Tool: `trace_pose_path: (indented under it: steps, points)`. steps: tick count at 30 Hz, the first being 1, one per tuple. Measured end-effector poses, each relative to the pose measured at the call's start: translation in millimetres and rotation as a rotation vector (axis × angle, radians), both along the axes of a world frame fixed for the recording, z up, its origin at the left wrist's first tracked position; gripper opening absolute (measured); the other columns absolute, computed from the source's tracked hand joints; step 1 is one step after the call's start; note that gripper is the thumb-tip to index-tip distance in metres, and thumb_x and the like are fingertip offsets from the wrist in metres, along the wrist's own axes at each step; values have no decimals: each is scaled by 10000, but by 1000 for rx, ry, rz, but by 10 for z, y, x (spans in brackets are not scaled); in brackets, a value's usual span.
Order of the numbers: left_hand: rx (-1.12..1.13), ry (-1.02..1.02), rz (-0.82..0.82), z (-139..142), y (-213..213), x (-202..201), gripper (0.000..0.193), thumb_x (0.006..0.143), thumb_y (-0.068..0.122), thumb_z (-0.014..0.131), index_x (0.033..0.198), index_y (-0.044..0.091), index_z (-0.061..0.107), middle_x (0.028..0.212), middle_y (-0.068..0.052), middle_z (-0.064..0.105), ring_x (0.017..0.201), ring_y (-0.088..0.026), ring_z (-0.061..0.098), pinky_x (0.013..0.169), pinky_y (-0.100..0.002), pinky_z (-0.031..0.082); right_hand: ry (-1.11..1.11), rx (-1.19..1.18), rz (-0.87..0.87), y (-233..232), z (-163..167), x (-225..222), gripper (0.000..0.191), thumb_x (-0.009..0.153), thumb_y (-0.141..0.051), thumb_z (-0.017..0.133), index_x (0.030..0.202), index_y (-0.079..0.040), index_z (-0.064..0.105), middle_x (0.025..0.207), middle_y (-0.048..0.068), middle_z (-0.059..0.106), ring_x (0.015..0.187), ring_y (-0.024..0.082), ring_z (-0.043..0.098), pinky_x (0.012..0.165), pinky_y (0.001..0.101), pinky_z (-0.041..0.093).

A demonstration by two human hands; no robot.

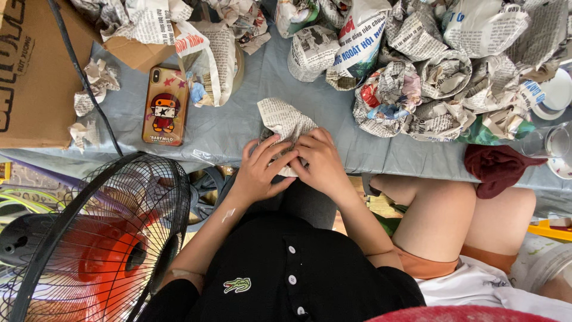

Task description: The person crumples sheets of newspaper into balls by hand and presses the paper balls into small ceramic bowls to pack them, then places the packed bowls on a shelf. They repeat this for several bowls, taking new newspaper sheets from a pile on the table.

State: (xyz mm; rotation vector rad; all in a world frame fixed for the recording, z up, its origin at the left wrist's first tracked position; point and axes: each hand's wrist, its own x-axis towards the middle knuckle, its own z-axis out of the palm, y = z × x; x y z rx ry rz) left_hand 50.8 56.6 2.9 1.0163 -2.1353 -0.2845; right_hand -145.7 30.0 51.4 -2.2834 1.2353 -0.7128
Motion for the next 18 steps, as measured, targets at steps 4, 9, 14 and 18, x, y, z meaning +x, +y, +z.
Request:
trace_pose_path:
  steps: [4,9,14,18]
  points:
    - [-101,42,-40,-148,-137,33,379,862,382,771,1120,112,710,1109,-30,663,1283,-248,587,1002,-490,364,-293,0,-1,42,-147,-135,261,877,-20,707,1134,-42,665,1129,121,642,1161,257,615,1217,528,336]
    - [-7,202,-103,-124,-303,56,74,761,145,666,786,94,619,894,-37,633,1195,-244,646,994,-464,391,-593,168,-219,-176,-457,-339,377,977,-36,635,1344,-36,548,1346,122,600,1263,203,604,1127,375,481]
    - [90,279,-131,-30,-416,38,36,724,59,600,726,88,578,830,-46,590,1173,-256,645,998,-449,398,-598,627,-7,-685,-730,-310,441,1055,-106,673,1447,13,509,1413,160,575,1280,175,535,1077,315,439]
    - [103,227,-89,36,-396,45,35,750,54,591,734,83,580,855,-50,610,1178,-235,643,1035,-462,356,-463,610,-81,-723,-644,-172,292,1006,-137,730,1269,-10,722,1130,141,778,1004,142,708,904,314,559]
